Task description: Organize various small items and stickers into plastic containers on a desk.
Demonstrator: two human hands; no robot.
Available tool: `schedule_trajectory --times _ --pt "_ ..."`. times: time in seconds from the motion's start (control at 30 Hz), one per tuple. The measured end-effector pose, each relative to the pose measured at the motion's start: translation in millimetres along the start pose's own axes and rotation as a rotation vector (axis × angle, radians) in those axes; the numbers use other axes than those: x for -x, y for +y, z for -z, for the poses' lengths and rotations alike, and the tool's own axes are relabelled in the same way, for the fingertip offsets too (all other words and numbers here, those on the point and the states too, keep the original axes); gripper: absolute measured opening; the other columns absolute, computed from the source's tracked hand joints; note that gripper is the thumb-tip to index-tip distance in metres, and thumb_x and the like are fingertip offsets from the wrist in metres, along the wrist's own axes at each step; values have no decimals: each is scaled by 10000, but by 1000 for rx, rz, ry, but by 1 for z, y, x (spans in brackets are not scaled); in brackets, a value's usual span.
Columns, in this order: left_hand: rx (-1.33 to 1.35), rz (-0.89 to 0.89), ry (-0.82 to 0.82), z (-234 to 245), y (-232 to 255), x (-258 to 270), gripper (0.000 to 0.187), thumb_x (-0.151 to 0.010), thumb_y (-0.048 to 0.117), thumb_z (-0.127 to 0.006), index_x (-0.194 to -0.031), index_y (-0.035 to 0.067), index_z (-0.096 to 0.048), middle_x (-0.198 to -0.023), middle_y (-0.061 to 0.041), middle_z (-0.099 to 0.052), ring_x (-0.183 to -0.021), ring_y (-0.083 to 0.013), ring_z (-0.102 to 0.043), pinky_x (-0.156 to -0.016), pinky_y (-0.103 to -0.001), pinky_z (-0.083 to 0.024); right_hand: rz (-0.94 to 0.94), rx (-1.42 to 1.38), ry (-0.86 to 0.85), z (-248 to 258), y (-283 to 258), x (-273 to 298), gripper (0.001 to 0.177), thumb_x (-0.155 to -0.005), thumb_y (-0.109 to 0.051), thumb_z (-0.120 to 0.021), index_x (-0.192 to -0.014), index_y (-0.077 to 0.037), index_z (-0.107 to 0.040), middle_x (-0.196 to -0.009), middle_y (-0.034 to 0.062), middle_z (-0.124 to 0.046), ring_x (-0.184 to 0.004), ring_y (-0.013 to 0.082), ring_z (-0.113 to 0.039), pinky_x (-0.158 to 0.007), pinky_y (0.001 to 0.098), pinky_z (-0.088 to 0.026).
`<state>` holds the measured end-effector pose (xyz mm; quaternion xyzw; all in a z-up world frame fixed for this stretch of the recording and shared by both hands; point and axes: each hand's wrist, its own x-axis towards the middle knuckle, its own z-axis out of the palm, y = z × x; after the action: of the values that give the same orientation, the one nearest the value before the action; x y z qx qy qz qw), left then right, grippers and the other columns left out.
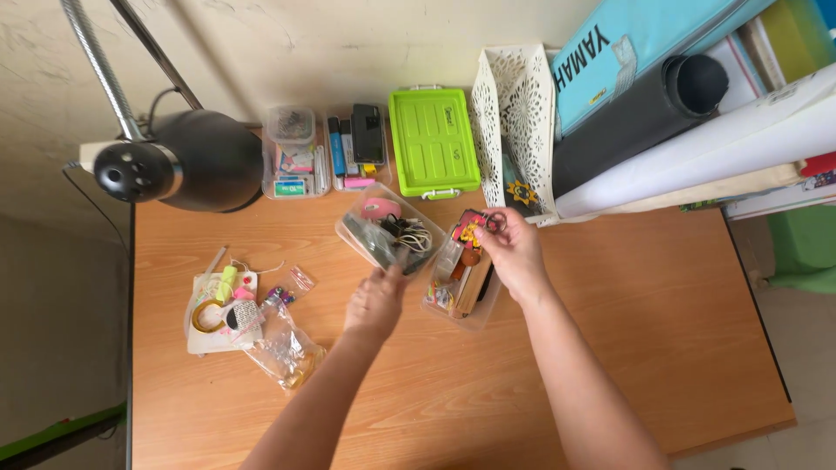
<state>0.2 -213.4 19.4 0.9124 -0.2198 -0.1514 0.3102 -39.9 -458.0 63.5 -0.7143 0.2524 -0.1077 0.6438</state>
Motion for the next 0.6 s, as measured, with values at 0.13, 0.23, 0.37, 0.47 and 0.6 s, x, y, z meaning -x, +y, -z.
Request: schedule_trajectory --times 0.13,0.23,0.37,0.47,0.6 --pt "-151 -17 24 7 -45 -2 343 -992 211 -514 -1333 232 -550 -1057 -204 -670 -887 -414 -695 -764 -535 -571 46 -63 -30 16 -2 -2 263 -935 51 -687 -1181 -31 -642 -1023 3 -690 -890 54 -616 -799 208 -526" --pt "-292 -49 90 29 -50 2 215 -997 246 -500 -1193 187 -568 -1020 -181 -666 -872 -388 -708 -701 -505 -589 -9 -102 -16 28 -8 6 255 -930 25 -690 -1172 -40 -643 -1025 -5 -695 -898 55 -641 -803 215 -544" --pt "-507 -57 -36 45 -13 12 244 -1035 350 -473 -1170 153 -522 -985 -152 -642 -818 -331 -719 -579 -457 -602 -9 -84 -3 38 7 17 258 -931 -7 -697 -1183 -32 -649 -1047 22 -701 -870 83 -652 -726 250 -571" --pt "-490 -149 -186 22 14 19 195 -1054 265 -481 -1194 131 -508 -1022 -124 -638 -828 -294 -726 -598 -441 -604 -14 57 -54 27 16 37 337 -885 -20 -736 -1201 -47 -622 -1037 48 -713 -841 98 -664 -686 254 -581" --pt "-288 -198 -226 -23 30 19 298 -962 179 -582 -1243 90 -536 -1072 -139 -627 -909 -308 -710 -696 -437 -608 -80 327 -10 8 31 58 401 -807 -72 -808 -1158 -43 -615 -940 85 -742 -793 118 -723 -618 276 -587"
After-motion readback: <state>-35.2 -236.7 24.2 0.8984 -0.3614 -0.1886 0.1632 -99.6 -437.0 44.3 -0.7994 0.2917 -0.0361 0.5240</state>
